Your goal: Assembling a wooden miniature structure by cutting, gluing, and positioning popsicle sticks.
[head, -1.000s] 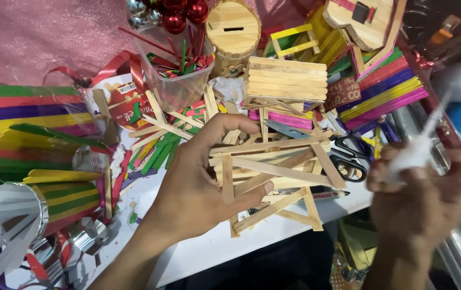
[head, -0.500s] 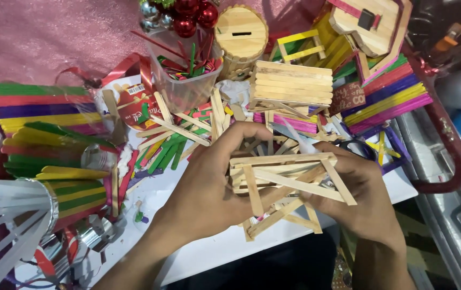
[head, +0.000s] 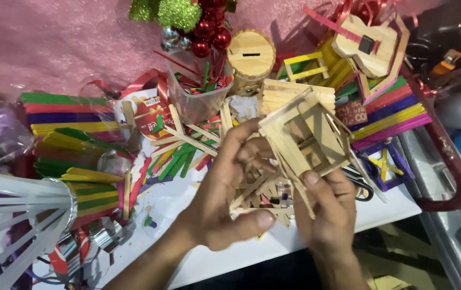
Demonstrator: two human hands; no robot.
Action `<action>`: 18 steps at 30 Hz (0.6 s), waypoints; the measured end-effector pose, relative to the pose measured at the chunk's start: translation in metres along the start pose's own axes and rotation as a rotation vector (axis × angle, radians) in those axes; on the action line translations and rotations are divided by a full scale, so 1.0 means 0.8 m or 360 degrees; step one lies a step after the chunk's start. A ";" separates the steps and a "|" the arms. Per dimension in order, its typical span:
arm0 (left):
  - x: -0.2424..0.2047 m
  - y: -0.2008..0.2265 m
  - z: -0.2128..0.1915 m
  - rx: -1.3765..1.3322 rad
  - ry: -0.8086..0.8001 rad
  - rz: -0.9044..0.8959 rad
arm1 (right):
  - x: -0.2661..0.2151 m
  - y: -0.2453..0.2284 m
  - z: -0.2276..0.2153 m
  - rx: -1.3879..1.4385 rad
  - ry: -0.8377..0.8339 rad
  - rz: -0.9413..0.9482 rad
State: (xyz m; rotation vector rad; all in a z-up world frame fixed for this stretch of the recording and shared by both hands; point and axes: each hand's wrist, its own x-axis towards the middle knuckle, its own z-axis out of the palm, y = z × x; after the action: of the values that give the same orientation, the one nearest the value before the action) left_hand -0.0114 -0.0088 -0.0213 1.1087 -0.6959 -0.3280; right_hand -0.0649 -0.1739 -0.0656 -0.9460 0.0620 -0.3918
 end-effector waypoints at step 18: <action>0.009 -0.008 0.017 -0.0053 0.0565 0.0136 | -0.015 0.078 0.019 0.0043 0.0245 -0.0177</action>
State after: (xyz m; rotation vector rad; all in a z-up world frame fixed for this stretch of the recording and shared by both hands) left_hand -0.0141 -0.0250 -0.0212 1.0677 -0.4187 -0.0652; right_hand -0.0536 -0.1253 -0.1081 -0.8937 0.1444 -0.5671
